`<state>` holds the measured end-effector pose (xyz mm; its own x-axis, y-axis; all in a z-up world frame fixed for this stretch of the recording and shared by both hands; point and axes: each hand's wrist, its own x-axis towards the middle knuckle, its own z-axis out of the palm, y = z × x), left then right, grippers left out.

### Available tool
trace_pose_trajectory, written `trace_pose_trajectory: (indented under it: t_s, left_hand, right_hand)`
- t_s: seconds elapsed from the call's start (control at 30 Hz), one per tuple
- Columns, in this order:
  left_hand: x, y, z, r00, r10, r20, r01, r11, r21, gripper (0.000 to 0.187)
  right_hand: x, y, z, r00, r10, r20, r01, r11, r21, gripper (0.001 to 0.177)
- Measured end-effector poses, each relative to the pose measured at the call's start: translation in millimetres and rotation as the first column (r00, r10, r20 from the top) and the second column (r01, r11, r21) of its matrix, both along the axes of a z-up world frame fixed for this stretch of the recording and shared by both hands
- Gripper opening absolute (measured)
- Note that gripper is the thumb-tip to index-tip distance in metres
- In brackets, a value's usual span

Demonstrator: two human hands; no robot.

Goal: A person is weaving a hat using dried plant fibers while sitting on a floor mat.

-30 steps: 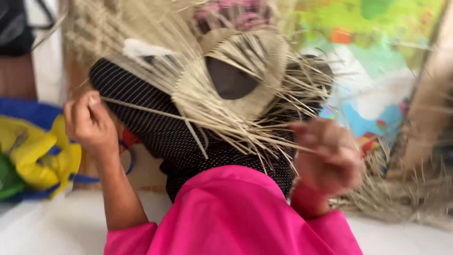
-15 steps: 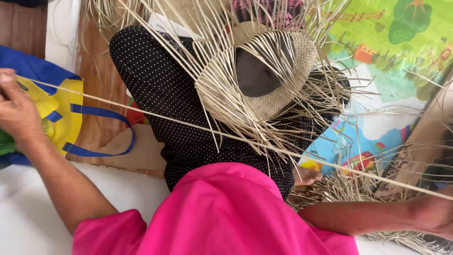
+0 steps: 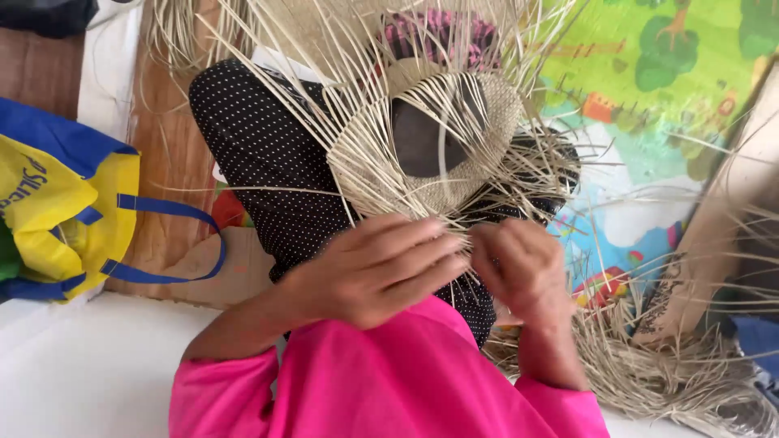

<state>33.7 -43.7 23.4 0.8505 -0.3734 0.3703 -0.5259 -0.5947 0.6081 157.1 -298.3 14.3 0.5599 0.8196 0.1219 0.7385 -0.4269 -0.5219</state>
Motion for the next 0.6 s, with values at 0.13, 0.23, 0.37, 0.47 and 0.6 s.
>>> trace_pose_trajectory:
  t_s: [0.13, 0.23, 0.37, 0.47, 0.6]
  left_hand:
    - [19.5, -47.7, -29.8, 0.886, 0.307, 0.347, -0.330, 0.944, 0.007, 0.024]
    - [25.2, -51.9, -40.2, 0.844, 0.387, 0.371, -0.393, 0.917, -0.063, 0.014]
    - [20.6, -22.8, -43.8, 0.801, 0.417, 0.430, -0.455, 0.891, -0.017, 0.008]
    - [11.0, 35.5, -64.8, 0.738, 0.487, 0.468, -0.587, 0.805, 0.088, 0.010]
    - [-29.2, 115.9, -54.1, 0.700, 0.505, 0.505, -0.668, 0.712, 0.215, 0.004]
  right_hand:
    - [-6.7, 5.2, -3.4, 0.970, 0.136, 0.204, -0.159, 0.982, 0.100, 0.011]
    - [-7.9, -1.9, -9.3, 0.971, 0.092, 0.221, -0.128, 0.980, 0.154, 0.003]
    - [-12.7, -3.8, 1.0, 0.992, 0.127, 0.012, -0.124, 0.931, 0.344, 0.012]
    - [-16.9, -14.6, 18.4, 0.992, 0.077, -0.101, -0.042, 0.950, 0.310, 0.009]
    - [-20.0, -30.9, 22.0, 0.991, 0.017, -0.134, 0.032, 0.935, 0.353, 0.015]
